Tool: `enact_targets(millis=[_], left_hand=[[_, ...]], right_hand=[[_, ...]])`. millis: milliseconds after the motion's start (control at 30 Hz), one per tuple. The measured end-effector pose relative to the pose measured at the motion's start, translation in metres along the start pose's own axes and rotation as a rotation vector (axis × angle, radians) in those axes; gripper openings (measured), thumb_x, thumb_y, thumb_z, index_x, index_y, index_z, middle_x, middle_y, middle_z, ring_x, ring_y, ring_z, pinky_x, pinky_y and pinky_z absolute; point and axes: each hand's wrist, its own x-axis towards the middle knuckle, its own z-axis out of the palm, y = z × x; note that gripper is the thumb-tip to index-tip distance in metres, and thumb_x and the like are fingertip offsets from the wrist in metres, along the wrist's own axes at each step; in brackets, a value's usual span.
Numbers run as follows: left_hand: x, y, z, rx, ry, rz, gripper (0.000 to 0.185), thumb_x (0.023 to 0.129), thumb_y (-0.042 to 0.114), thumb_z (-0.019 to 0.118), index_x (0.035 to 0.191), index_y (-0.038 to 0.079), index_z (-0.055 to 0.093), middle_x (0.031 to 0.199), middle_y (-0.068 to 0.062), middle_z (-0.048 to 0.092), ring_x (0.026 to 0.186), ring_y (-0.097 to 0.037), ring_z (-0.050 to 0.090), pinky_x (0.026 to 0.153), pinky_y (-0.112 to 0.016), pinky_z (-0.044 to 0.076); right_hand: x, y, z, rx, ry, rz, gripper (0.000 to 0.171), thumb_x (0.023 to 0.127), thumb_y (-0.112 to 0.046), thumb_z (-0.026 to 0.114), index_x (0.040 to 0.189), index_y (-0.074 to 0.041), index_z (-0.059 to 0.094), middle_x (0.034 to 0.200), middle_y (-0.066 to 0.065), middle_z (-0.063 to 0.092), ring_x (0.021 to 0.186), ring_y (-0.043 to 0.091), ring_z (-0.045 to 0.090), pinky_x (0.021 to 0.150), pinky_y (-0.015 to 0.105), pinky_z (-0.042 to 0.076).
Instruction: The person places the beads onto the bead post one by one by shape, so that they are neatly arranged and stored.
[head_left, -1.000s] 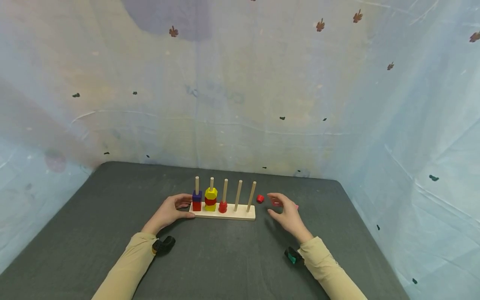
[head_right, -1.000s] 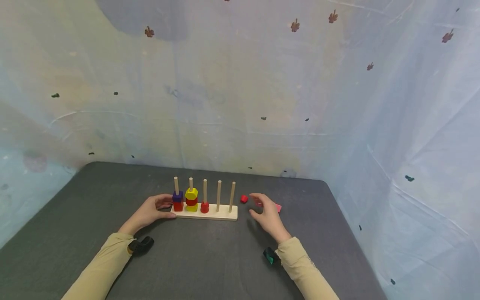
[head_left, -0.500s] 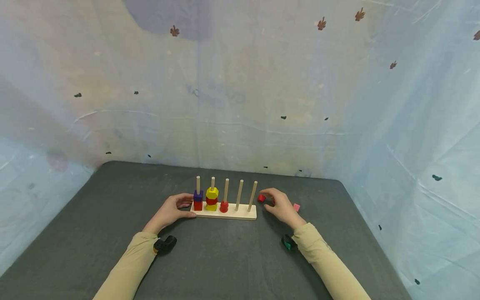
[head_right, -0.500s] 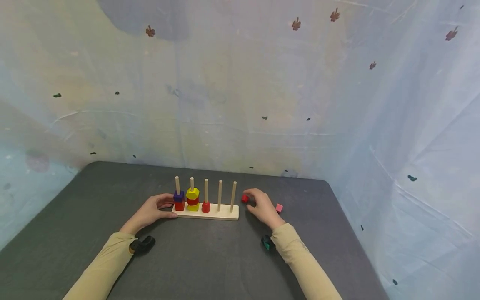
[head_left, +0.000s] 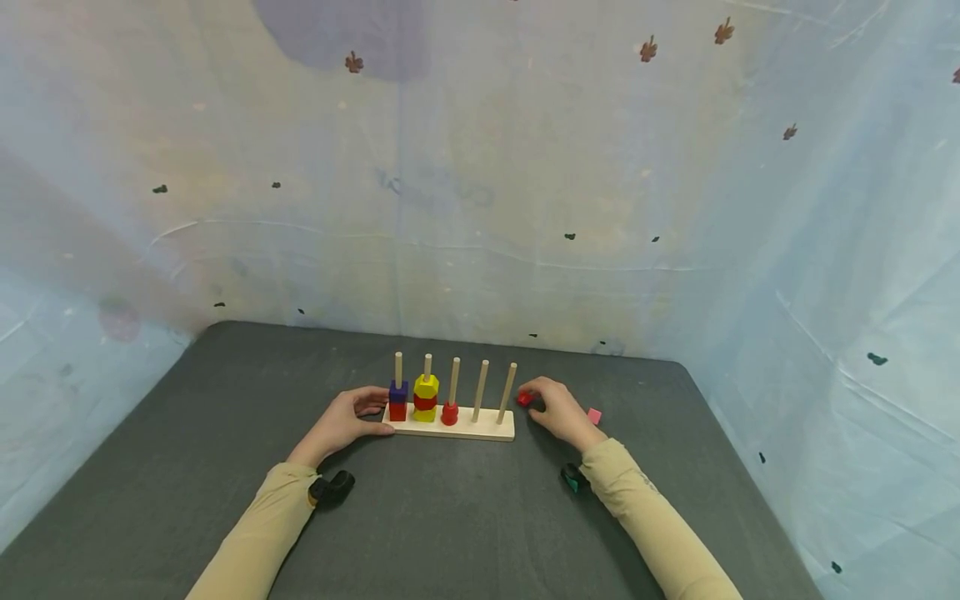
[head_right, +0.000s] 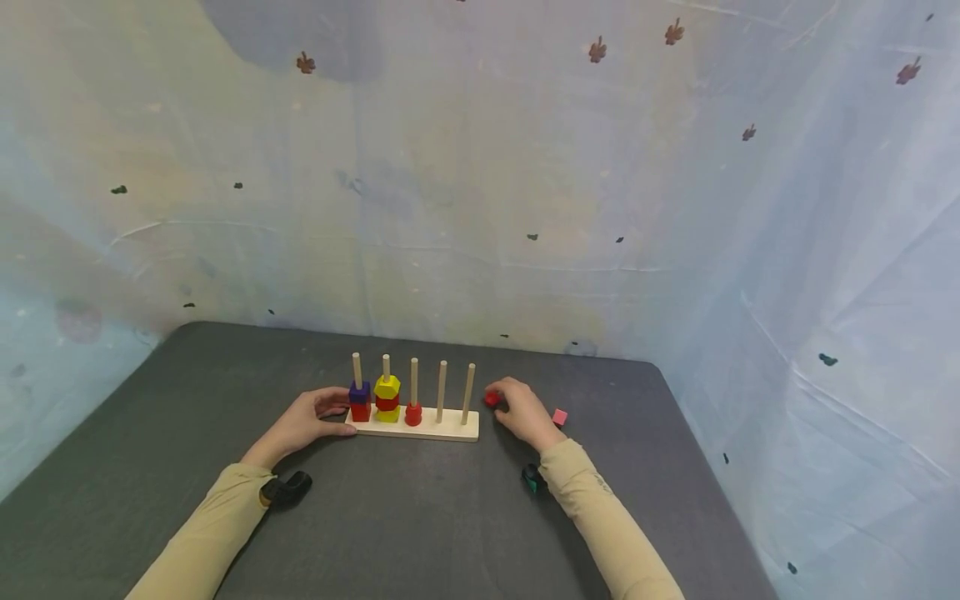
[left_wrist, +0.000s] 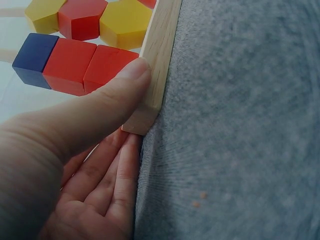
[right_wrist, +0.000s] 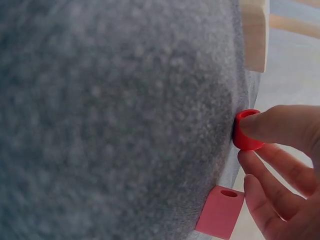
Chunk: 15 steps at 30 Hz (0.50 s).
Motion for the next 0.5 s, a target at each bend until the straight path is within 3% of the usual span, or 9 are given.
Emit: enact_targets(millis=[267,500], left_hand=[[-0.0005,0.0007,0.0008,0.005,-0.001,-0.002,0.067,0.071,0.026,0.085,0.127,0.004,0.058,0.127,-0.014,0.058,0.117,-0.031,0.055,0.1,-0.046,0.043],[-0.0001,-0.0007,0.0004,0.001,0.001,-0.004,0.066,0.071,0.027,0.085,0.127,0.005,0.058,0.127,-0.013,0.058,0.116,-0.03,0.055,0.099,-0.046,0.043]], right_hand=[[0.0014,-0.001,0.0018,-0.049,-0.017,0.008,0.036,0.078,0.004,0.075,0.112,-0.005,0.067,0.104,0.007,0.062,0.091,0.019,0.06,0.078,0.037,0.052],[0.0005,-0.0013,0.0032,-0.017,-0.024,0.005,0.03,0.078,0.004,0.075,0.106,-0.004,0.068,0.098,0.005,0.063,0.085,0.016,0.06,0.073,0.034,0.053]])
